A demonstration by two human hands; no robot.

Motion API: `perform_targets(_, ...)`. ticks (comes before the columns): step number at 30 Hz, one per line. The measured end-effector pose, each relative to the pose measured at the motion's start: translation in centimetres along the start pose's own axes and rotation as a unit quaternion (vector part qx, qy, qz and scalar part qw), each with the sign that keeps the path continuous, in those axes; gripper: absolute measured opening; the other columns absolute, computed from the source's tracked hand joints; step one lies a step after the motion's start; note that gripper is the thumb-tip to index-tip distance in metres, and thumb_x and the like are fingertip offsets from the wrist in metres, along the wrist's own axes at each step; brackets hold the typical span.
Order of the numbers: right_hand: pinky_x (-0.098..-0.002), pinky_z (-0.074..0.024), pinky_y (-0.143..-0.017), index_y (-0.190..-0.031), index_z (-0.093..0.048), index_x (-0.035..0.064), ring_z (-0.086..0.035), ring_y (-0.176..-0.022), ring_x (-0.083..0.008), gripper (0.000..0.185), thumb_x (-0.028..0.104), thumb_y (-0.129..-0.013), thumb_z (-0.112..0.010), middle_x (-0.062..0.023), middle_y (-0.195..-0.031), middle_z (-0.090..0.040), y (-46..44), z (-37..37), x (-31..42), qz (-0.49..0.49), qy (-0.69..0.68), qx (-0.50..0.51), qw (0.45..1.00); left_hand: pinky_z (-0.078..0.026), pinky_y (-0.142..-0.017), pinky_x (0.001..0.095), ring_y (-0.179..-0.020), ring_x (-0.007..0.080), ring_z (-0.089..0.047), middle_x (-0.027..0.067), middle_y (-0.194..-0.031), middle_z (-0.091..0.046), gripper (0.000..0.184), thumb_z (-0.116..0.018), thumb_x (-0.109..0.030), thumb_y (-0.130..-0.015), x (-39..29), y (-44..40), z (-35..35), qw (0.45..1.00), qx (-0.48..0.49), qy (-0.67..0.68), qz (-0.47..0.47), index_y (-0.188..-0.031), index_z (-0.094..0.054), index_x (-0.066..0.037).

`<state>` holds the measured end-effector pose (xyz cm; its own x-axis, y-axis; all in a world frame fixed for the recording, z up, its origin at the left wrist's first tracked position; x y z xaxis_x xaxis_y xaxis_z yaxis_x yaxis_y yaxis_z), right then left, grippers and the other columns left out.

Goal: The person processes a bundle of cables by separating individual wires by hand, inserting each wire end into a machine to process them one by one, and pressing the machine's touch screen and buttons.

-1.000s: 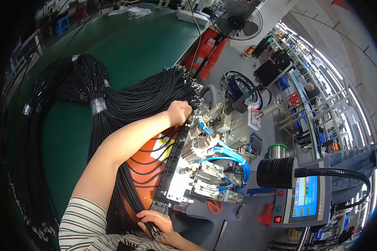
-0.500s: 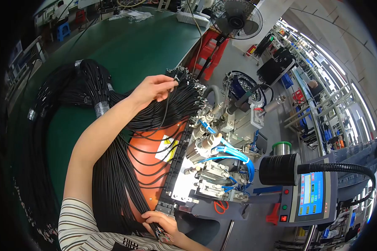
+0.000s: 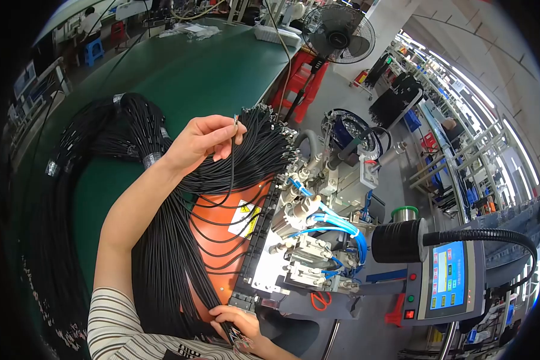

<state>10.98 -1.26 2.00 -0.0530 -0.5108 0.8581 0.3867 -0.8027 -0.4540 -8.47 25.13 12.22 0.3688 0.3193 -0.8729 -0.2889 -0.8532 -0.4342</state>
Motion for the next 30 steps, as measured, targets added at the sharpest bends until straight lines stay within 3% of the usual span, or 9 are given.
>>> perform_targets(7,-0.0305,-0.0555,-0.073,-0.090,-0.062,0.0005,-0.069,-0.083,-0.0239,0.023,-0.005,-0.073,-0.077,-0.0137,-0.098,-0.068,0.9,-0.3,-0.7,0.013,0.017,-0.012,1.000,-0.052,-0.059,0.0252,-0.072,0.0144,-0.066,0.0097,-0.088,-0.064,0.032,-0.065,-0.018,-0.090,5.0,-9.1,4.0,0.979,-0.168,-0.117,0.015,-0.111,-0.060,0.006)
perform_targets(10,-0.0293,-0.0546,-0.072,-0.091,-0.064,0.0018,-0.068,-0.084,-0.0234,0.024,-0.004,-0.072,-0.078,-0.0134,-0.100,-0.066,0.7,0.1,-0.4,0.037,0.040,-0.026,0.998,-0.054,-0.070,0.0306,-0.079,0.0188,-0.067,0.0140,-0.091,-0.064,0.038,-0.069,-0.019,-0.086,7.1,-9.6,5.6,0.816,-0.279,-0.501,-0.076,-0.112,-0.058,0.006)
perform_targets(13,-0.0290,-0.0535,-0.072,-0.092,-0.066,0.0019,-0.066,-0.083,-0.0222,0.026,-0.002,-0.071,-0.080,-0.0133,-0.099,-0.064,1.3,0.5,-0.5,0.050,0.040,-0.064,0.996,-0.048,-0.066,0.0278,-0.071,0.0103,-0.058,0.0043,-0.077,-0.064,0.018,-0.069,-0.017,-0.086,2.2,-1.0,-1.4,0.942,-0.076,-0.325,-0.044,-0.089,-0.063,0.000)
perform_targets(15,-0.0285,-0.0521,-0.072,-0.093,-0.067,0.0013,-0.063,-0.081,-0.0199,0.028,-0.001,-0.070,-0.082,-0.0121,-0.096,-0.061,1.8,0.7,-0.6,0.058,0.022,-0.087,0.994,-0.049,-0.065,0.0307,-0.068,0.0161,-0.062,0.0047,-0.073,-0.065,0.021,-0.077,-0.022,-0.078,-1.1,7.8,-6.8,0.925,0.155,-0.335,-0.090,-0.078,-0.066,-0.003)
perform_targets(17,-0.0291,-0.0526,-0.071,-0.093,-0.066,0.0013,-0.063,-0.081,-0.0201,0.029,-0.002,-0.068,-0.082,-0.0120,-0.093,-0.062,2.2,1.0,-0.3,0.079,0.026,-0.109,0.990,-0.047,-0.087,0.0394,-0.096,0.0287,-0.061,0.0112,-0.100,-0.063,0.043,-0.079,-0.029,-0.074,-1.9,15.4,-11.6,0.870,0.362,-0.329,-0.063,-0.105,-0.062,-0.004)
perform_targets(19,-0.0289,-0.0525,-0.069,-0.092,-0.066,0.0017,-0.064,-0.080,-0.0204,0.030,-0.003,-0.067,-0.083,-0.0113,-0.091,-0.062,2.4,1.0,0.3,0.092,0.021,-0.130,0.987,-0.037,-0.101,0.0464,-0.113,0.0298,-0.053,0.0134,-0.120,-0.056,0.051,-0.074,-0.024,-0.080,0.4,21.3,-13.5,0.849,0.375,-0.372,0.003,-0.121,-0.052,-0.002)
perform_targets(24,-0.0313,-0.0517,-0.079,-0.123,-0.055,-0.0012,-0.063,-0.098,-0.0312,0.054,-0.012,-0.072,-0.069,-0.0178,-0.116,-0.057,2.8,2.0,0.6,0.069,0.078,-0.129,0.986,-0.045,-0.071,0.0392,-0.078,0.0279,-0.057,0.0092,-0.084,-0.055,0.046,-0.070,-0.019,-0.065,3.5,23.6,-14.1,0.810,0.262,-0.516,-0.099,-0.105,-0.055,-0.002)
perform_targets(28,-0.0237,-0.0524,-0.072,-0.140,-0.037,-0.0024,-0.061,-0.104,-0.0201,0.066,-0.020,-0.077,-0.052,-0.0160,-0.127,-0.051,5.3,3.5,-3.3,-0.193,-0.254,-0.189,0.929,-0.044,-0.061,0.0359,-0.068,0.0245,-0.060,0.0066,-0.077,-0.059,0.055,-0.075,-0.022,-0.055,3.7,22.4,-14.8,0.821,0.239,-0.508,-0.100,-0.102,-0.057,-0.001)
perform_targets(30,-0.0200,-0.0505,-0.065,-0.136,-0.042,-0.0021,-0.062,-0.094,-0.0122,0.046,-0.010,-0.091,-0.050,-0.0121,-0.113,-0.059,5.1,4.4,-3.8,-0.229,-0.304,-0.133,0.915,-0.044,-0.057,0.0359,-0.064,0.0241,-0.061,0.0066,-0.074,-0.060,0.051,-0.076,-0.019,-0.050,4.3,22.6,-14.9,0.820,0.227,-0.516,-0.100,-0.096,-0.060,-0.003)
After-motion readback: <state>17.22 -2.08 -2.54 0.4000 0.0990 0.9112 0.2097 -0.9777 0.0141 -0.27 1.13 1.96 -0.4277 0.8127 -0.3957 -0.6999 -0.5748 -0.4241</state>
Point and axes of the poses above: each hand's wrist, its own y-axis away from the middle knuckle, its own z-axis out of the back of the hand, x = y × z, the point moved 4 cm from there along -y, towards the middle knuckle
